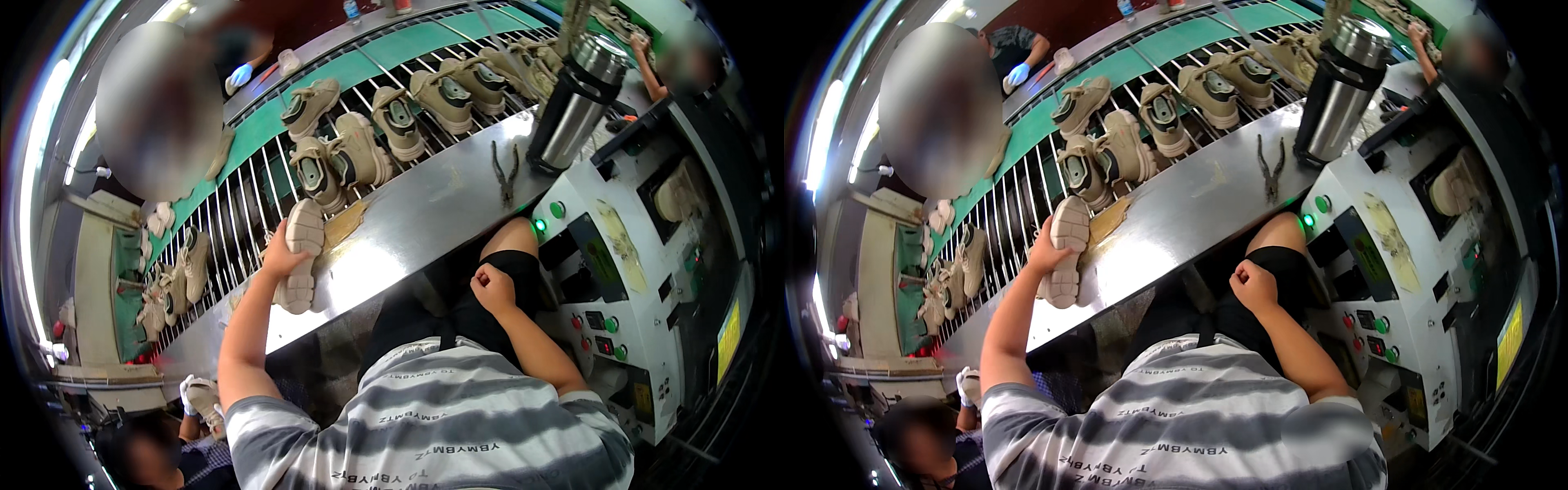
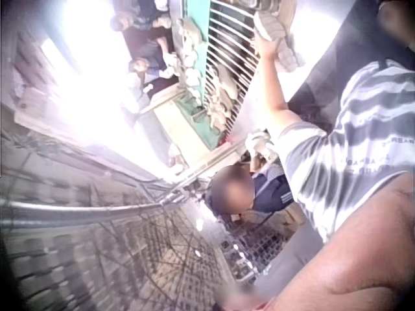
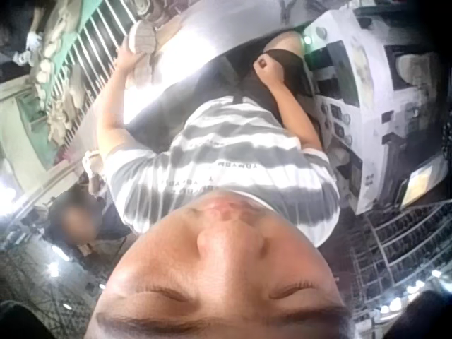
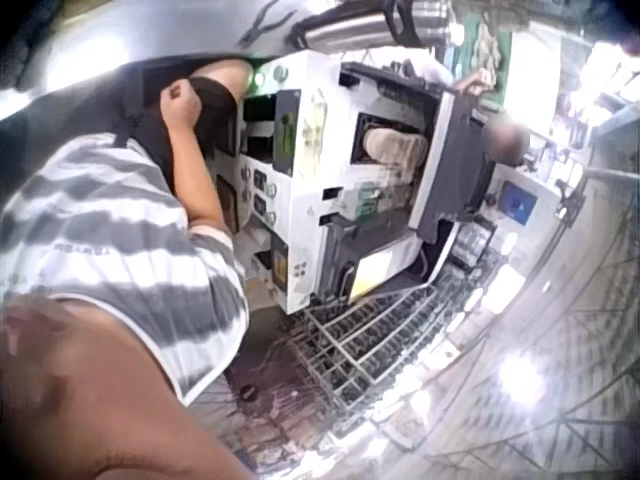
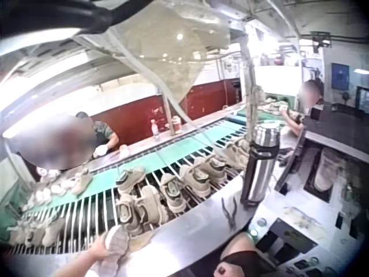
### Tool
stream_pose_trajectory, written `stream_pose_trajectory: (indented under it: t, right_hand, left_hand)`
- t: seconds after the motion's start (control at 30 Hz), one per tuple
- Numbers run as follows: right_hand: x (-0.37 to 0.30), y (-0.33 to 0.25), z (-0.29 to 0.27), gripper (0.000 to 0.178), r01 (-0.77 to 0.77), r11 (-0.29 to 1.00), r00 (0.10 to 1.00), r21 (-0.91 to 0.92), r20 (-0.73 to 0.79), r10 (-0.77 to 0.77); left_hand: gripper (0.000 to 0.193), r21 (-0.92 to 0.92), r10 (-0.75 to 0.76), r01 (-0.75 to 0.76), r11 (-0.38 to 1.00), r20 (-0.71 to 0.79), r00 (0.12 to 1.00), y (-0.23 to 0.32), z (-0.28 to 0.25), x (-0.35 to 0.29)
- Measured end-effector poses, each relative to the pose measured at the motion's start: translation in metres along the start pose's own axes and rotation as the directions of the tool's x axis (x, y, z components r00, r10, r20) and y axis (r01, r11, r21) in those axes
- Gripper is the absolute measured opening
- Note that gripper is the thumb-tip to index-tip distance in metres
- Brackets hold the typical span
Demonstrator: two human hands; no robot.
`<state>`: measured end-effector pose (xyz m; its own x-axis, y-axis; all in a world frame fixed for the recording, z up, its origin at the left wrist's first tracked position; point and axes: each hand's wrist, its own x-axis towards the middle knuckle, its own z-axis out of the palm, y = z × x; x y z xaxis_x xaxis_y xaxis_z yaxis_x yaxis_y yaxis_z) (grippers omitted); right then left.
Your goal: The person picks up shoes from a conveyor belt, places them into a molding or heat-treatment machine, presses buttons to operate the machine, and then returns the shoes to the belt.
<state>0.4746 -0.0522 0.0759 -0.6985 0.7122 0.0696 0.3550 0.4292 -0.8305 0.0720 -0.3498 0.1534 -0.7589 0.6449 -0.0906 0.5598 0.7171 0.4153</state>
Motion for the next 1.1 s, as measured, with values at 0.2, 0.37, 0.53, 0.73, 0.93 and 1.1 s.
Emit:
stream_pose_trajectory:
  t: [0.2, 0.37, 0.53, 0.73, 0.93, 1.1]
  right_hand:
    - [-0.013, 0.007, -0.015, 0.012, -0.005, 0.995, 0.996, 0.095, -0.084, 0.013]
    - [-0.019, 0.006, -0.027, 0.010, -0.033, 0.978, 0.986, 0.206, -0.151, 0.065]
    - [-0.017, 0.004, -0.065, 0.009, 0.093, 0.986, 0.897, 0.137, -0.441, -0.024]
    - [0.026, 0.016, -0.214, 0.035, -0.104, 0.947, 0.625, -0.304, -0.761, -0.175]
    - [0.120, 0.070, -0.395, 0.100, -0.634, 0.728, 0.446, -0.261, -0.892, 0.069]
    - [0.176, 0.100, -0.455, 0.118, -0.796, 0.600, 0.438, -0.087, -0.767, 0.469]
  left_hand:
    - [0.088, -0.091, 0.141, -0.151, 0.984, -0.101, 0.985, 0.014, 0.016, -0.009]
    - [0.088, 0.017, 0.279, -0.279, 0.960, 0.006, 0.960, 0.092, 0.039, -0.034]
    - [0.082, -0.315, 0.186, -0.187, 0.931, -0.033, 0.982, 0.178, 0.083, -0.013]
    - [0.083, -0.326, 0.059, -0.114, 0.938, -0.171, 0.983, 0.269, 0.135, 0.038]
    - [0.082, -0.272, 0.005, -0.086, 0.958, -0.287, 0.958, 0.293, 0.147, 0.045]
    - [0.080, -0.273, -0.008, -0.069, 0.959, -0.273, 0.962, 0.294, 0.142, 0.044]
